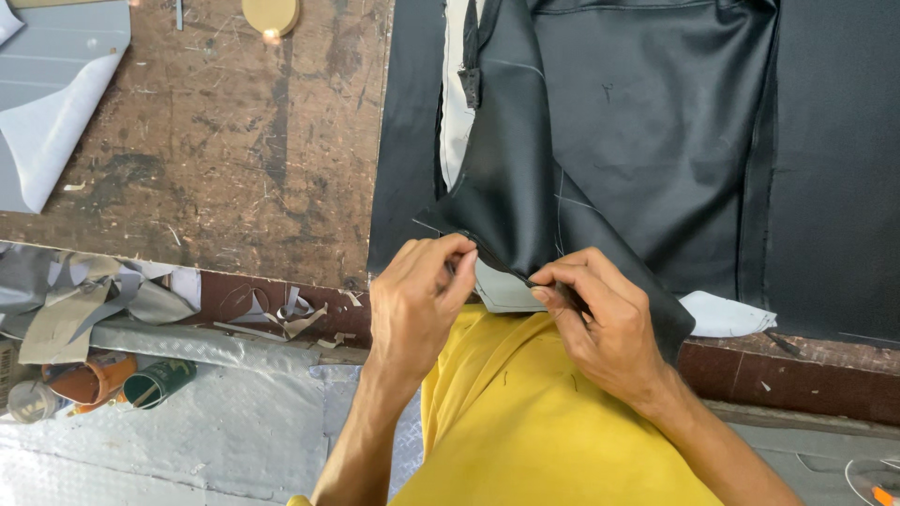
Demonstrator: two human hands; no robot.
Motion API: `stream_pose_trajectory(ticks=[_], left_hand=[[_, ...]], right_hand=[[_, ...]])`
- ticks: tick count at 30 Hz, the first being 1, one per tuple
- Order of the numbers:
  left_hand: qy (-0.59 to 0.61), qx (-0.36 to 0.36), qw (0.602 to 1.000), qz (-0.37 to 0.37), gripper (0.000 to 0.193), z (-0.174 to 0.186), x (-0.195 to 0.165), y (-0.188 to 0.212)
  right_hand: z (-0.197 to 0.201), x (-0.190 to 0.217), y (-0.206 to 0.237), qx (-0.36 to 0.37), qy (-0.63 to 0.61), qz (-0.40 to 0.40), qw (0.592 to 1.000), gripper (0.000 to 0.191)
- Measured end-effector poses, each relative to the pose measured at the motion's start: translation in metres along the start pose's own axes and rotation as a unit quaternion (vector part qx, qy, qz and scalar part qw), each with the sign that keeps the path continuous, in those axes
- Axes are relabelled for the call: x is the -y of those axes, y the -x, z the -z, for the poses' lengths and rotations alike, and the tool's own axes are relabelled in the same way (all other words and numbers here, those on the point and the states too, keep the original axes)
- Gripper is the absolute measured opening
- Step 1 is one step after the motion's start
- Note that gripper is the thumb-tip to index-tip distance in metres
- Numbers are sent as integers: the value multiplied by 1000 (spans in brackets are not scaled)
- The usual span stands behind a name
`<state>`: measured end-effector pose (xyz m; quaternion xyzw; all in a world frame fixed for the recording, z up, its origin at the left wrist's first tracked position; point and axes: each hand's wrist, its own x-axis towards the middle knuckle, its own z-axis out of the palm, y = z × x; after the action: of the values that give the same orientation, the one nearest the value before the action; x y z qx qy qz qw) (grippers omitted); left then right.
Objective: The person works at a workbench on a sewn black vinyl panel with a white backing layer. They hold a small flat metal blade and trim excess material and loose threads along the stitched seam, periodically turning and repositioning the panel to reach new sections of the edge.
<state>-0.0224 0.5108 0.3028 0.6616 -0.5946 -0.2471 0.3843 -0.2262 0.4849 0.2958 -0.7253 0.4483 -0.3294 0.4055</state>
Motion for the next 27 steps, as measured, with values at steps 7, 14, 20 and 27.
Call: stream_pose_trajectory(ticks=[7, 14, 20, 27], left_hand=[[-90, 21, 994, -51, 16, -10, 18, 0], [-129, -39, 991, -26, 20, 4, 22, 2], [-227, -65, 945, -227, 26, 11, 9, 4], [-193, -65, 944, -260, 30, 6, 20, -3]], right_hand=[[2, -1, -2, 2, 4, -12, 1000, 10], [5, -3, -2, -13, -4, -9, 1000, 8], [4, -2, -2, -9, -16, -36, 999, 9], [4, -4, 0, -13, -27, -42, 999, 8]])
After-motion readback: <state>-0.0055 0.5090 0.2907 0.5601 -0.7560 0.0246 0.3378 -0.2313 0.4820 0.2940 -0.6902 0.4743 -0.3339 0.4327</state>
